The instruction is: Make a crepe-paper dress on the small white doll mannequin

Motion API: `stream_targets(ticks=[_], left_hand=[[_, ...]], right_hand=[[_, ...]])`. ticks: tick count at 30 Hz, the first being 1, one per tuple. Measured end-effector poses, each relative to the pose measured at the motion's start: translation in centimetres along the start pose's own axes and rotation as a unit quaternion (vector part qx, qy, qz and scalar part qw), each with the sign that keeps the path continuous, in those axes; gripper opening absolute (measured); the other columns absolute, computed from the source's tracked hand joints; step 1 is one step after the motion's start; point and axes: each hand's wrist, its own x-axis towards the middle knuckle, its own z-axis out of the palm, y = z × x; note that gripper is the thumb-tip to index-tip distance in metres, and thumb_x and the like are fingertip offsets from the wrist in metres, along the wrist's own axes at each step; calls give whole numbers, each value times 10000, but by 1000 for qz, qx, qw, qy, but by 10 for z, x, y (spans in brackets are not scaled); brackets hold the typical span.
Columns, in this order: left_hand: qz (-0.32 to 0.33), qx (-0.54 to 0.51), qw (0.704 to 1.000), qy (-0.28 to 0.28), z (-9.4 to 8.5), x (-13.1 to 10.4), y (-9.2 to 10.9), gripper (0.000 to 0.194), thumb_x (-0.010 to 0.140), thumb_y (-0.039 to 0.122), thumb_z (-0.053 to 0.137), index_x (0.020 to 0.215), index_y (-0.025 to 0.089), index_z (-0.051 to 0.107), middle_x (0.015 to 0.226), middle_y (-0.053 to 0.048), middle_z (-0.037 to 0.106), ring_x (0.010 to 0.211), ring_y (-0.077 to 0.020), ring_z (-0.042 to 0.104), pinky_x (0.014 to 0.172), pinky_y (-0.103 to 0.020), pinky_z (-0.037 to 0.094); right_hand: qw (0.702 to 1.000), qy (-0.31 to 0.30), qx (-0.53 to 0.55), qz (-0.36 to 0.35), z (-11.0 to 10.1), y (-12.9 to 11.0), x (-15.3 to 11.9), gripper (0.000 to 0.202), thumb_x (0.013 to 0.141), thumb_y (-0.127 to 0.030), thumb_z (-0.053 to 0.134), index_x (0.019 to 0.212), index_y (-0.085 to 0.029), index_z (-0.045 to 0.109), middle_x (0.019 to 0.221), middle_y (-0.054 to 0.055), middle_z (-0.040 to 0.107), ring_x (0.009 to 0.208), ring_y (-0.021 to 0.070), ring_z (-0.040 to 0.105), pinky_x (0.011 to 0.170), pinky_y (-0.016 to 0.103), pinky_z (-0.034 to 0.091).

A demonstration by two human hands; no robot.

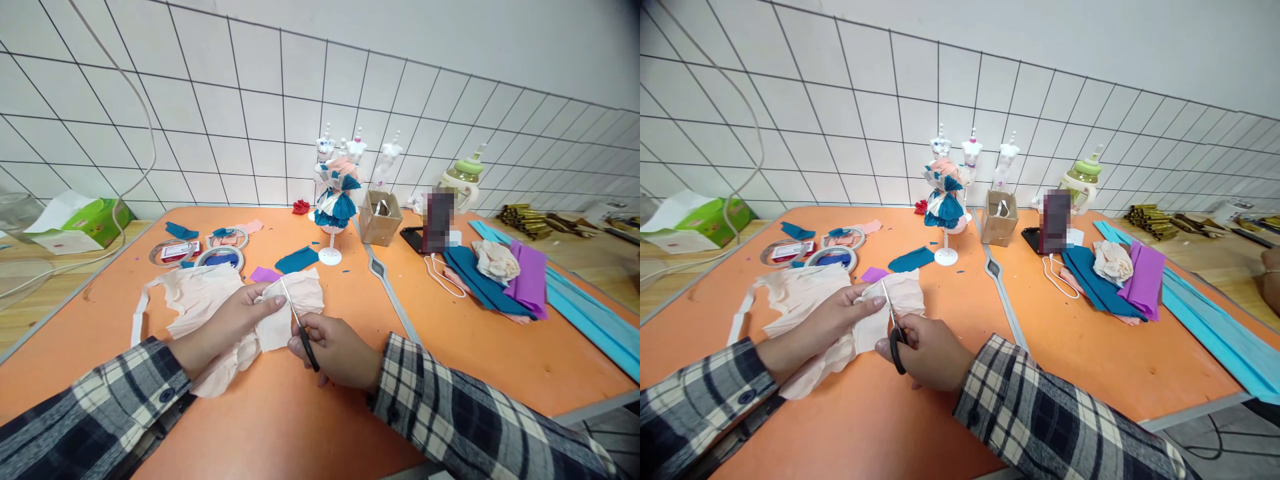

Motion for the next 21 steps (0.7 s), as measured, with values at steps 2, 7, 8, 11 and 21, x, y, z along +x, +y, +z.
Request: stream_targets(ticks=[2,7,8,11,21], left_hand=[[4,9,1000,7,-3,1,-2,111,830,279,703,862,173,690,745,-26,727,643,-168,661,580,-236,522],[2,25,1000,18,-6,1,-4,167,840,312,697,924,168,691,774,-34,724,641,-161,645,574,-235,508],[2,29,999,20,-6,1,-4,201,845,337,692,958,170,689,778,-38,724,651,-168,648,581,-242,509],[11,51,998,47,-5,1,-3,321,837,413,695,1056,181,665,789,-37,718,679,-184,652,598,-255,503],[35,83,992,88,-4,4,-2,343,790,459,724,972,172,681,833,-33,717,748,-205,650,670,-282,500]], right_hand=[[1000,2,-2,2,0,0,0,248,851,-469,599,911,-235,540,664,-38,463,558,118,518,356,201,527],[1000,-2,-2,12,-1,-3,0,244,857,-470,596,878,-235,536,637,-49,451,488,96,492,352,196,517],[1000,-3,-2,15,-1,-3,0,253,852,-475,604,870,-234,530,636,-51,452,478,94,491,351,197,515],[1000,0,-10,19,-1,-5,-1,273,834,-484,632,868,-235,525,636,-54,458,457,90,490,350,196,507],[1000,-15,-6,11,-1,-10,-4,250,853,-478,587,917,-241,539,717,-24,481,613,127,532,363,188,513]])
